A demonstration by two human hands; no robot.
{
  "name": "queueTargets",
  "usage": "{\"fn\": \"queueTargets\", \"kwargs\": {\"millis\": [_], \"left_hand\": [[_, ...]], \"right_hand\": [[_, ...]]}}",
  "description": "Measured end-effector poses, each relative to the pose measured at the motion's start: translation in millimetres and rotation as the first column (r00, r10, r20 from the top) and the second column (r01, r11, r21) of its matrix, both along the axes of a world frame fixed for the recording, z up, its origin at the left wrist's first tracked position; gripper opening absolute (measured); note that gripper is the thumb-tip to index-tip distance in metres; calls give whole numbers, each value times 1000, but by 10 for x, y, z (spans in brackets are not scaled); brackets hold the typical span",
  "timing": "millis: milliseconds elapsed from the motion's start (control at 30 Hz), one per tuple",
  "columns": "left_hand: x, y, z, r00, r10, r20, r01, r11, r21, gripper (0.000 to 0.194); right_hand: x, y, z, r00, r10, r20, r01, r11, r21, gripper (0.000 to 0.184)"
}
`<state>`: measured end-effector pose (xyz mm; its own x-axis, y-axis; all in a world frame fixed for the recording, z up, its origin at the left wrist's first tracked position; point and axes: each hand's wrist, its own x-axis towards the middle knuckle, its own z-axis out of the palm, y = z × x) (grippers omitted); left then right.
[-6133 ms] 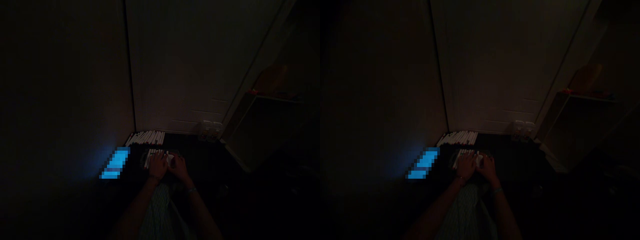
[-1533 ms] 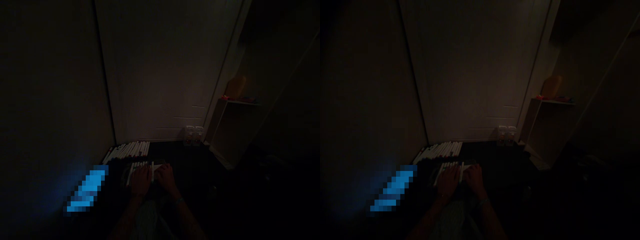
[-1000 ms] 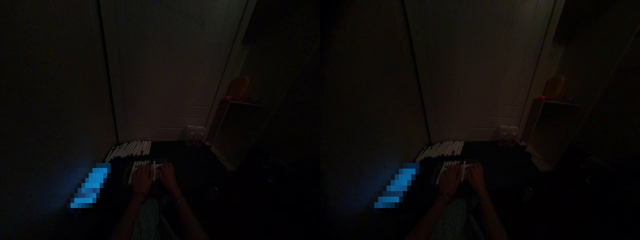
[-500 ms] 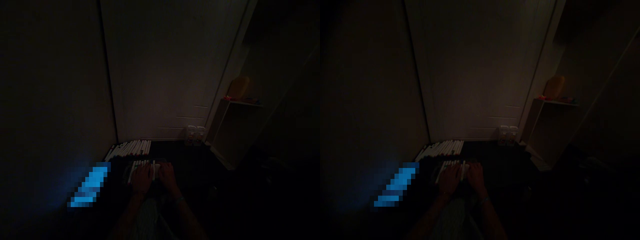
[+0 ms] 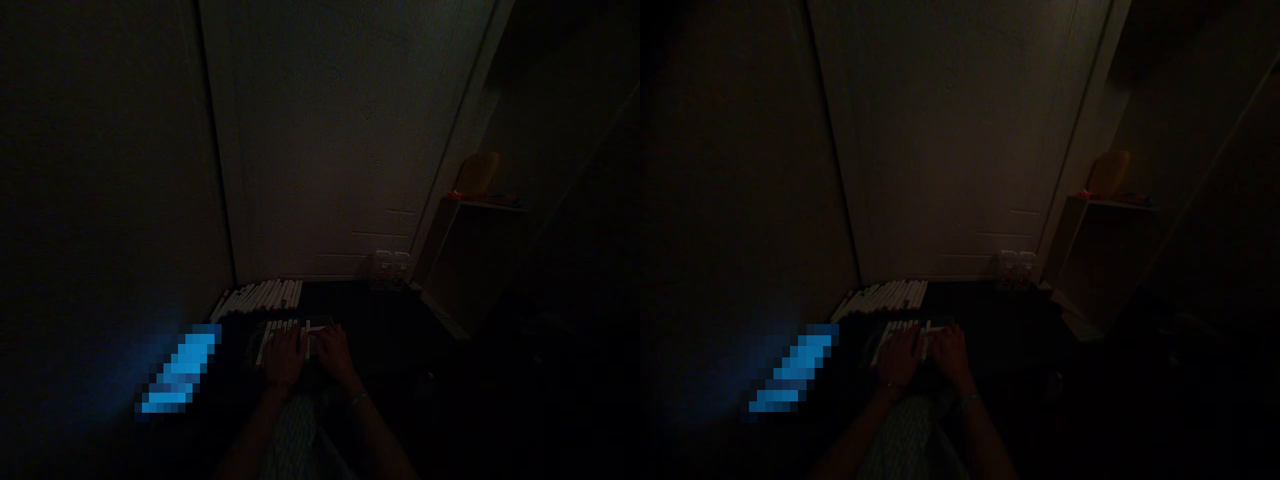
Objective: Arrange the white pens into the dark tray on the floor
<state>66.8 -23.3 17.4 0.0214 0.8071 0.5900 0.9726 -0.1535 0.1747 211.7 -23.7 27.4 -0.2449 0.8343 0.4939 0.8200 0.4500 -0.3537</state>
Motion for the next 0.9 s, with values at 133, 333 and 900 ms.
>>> {"fn": "queueTargets", "kwargs": {"millis": [133,333,900], "left_hand": [[-4,5,-17,1000,1,2,-1,1000,2,42],[-6,10,-25,1000,1,-8,-2,1000,-4,41],[-2,39,-14,999,-20,-40,20,1000,-22,43]], "right_hand": [[2,-14,17,1000,20,19,-20,1000,-6,27],[-4,-31,43,999,30,43,-30,1000,4,28],[-10,-33,89,990,27,137,-25,1000,-13,30]]}}
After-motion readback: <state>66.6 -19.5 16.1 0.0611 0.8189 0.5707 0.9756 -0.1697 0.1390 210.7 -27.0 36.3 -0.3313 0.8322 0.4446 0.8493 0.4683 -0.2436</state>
